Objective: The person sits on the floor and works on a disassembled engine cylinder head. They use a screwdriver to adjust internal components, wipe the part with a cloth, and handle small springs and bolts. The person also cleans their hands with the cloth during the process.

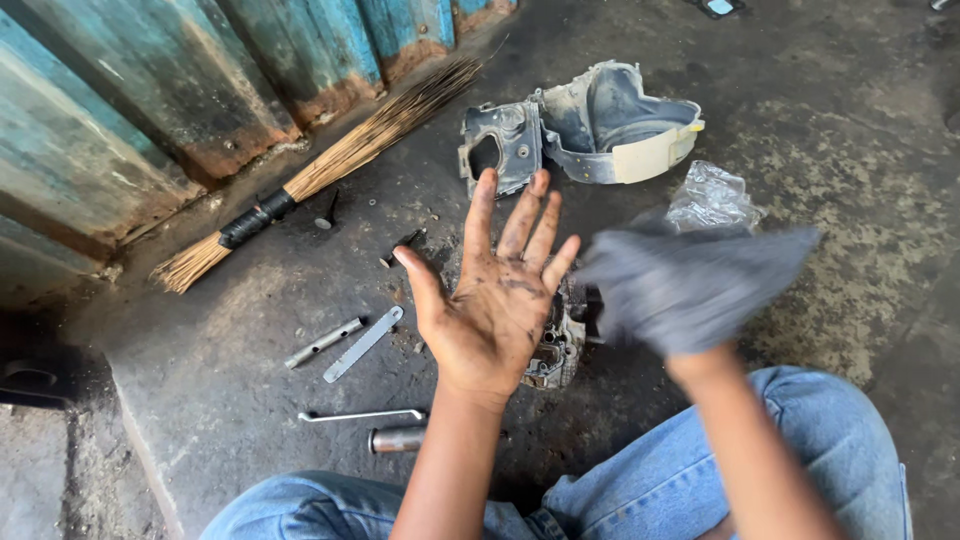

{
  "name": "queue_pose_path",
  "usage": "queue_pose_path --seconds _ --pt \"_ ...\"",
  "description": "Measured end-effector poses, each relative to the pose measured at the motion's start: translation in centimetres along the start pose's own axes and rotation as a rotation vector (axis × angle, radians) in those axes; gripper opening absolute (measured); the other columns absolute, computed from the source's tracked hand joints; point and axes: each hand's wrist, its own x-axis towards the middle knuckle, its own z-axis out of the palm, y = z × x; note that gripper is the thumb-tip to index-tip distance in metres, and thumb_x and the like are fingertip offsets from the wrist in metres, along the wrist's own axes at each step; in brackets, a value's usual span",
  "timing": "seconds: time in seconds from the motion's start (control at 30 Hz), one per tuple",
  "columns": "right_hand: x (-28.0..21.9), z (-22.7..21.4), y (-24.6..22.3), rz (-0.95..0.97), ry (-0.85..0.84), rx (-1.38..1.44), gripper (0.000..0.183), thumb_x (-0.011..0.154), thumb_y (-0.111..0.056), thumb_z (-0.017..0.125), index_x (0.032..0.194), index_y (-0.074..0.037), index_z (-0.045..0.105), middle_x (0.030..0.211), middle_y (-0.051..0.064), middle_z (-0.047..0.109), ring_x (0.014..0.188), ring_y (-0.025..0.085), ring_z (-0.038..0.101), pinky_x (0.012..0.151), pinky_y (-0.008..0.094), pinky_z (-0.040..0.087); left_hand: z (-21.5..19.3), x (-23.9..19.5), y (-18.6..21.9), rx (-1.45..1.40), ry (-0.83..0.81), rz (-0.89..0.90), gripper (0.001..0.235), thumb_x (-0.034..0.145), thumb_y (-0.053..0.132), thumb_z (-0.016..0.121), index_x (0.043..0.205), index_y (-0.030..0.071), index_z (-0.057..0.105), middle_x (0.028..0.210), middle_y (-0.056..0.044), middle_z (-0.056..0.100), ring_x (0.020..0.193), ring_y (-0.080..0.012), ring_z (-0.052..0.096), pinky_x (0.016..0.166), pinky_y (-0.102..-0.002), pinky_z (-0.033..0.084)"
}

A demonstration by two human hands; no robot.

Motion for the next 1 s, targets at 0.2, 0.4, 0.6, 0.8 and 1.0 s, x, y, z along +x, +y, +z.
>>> queue_pose_path --seconds 0.2,0.4,0.6,0.8,1.0 --pt "-8.7 2.3 5.7 0.298 0.031 0.239 0.038 0.107 -0.024 0.045 0.138 -0.002 0.050 0.131 0.010 0.059 0.117 0.021 0.057 0.104 0.034 0.047 2.0 -1.1 -2.8 0.385 -0.078 0.068 0.099 0.096 0.082 0.023 0.171 0.019 0.006 0.177 -0.022 0.019 0.167 -0.0359 0.019 0.136 -0.047 0.015" --pt "-8.0 5.2 1.8 0.094 0.104 0.669 0.039 0.108 -0.021 0.045 0.143 -0.003 0.046 0.142 0.008 0.052 0.129 0.020 0.050 0.110 0.035 0.041 2.8 -1.0 -4.6 0.678 -0.157 0.086 0.102 0.096 0.084 0.019 0.167 0.018 -0.010 0.175 -0.022 0.005 0.164 -0.0349 0.008 0.135 -0.046 0.008" --pt "0.5 3.8 -4.5 0.279 0.145 0.682 0.062 0.101 -0.047 0.034 0.153 -0.015 0.042 0.156 0.002 0.050 0.140 0.015 0.048 0.116 0.030 0.036 1.7 -1.3 -4.6 0.780 -0.264 -0.097 0.110 0.093 0.091 0.013 0.169 0.017 -0.014 0.180 -0.011 -0.015 0.172 -0.0283 -0.005 0.139 -0.043 0.001" --pt "0.5 -0.5 -5.2 0.232 0.181 0.954 0.066 0.104 -0.055 0.034 0.156 -0.014 0.038 0.152 0.006 0.051 0.136 0.022 0.052 0.116 0.038 0.039 1.7 -1.3 -4.7 0.110 -0.181 -0.196 0.106 0.087 0.088 0.016 0.171 0.028 -0.007 0.181 -0.011 -0.010 0.166 -0.0355 0.005 0.134 -0.049 0.004" --pt "0.3 2.7 -5.7 0.159 0.176 0.853 0.057 0.105 -0.039 0.048 0.154 -0.010 0.043 0.149 0.009 0.054 0.135 0.022 0.053 0.118 0.036 0.039 0.8 -0.3 -3.5 0.021 -0.031 0.024 0.105 0.090 0.087 0.016 0.172 0.023 0.005 0.181 -0.015 -0.004 0.165 -0.0348 0.009 0.134 -0.049 0.006"
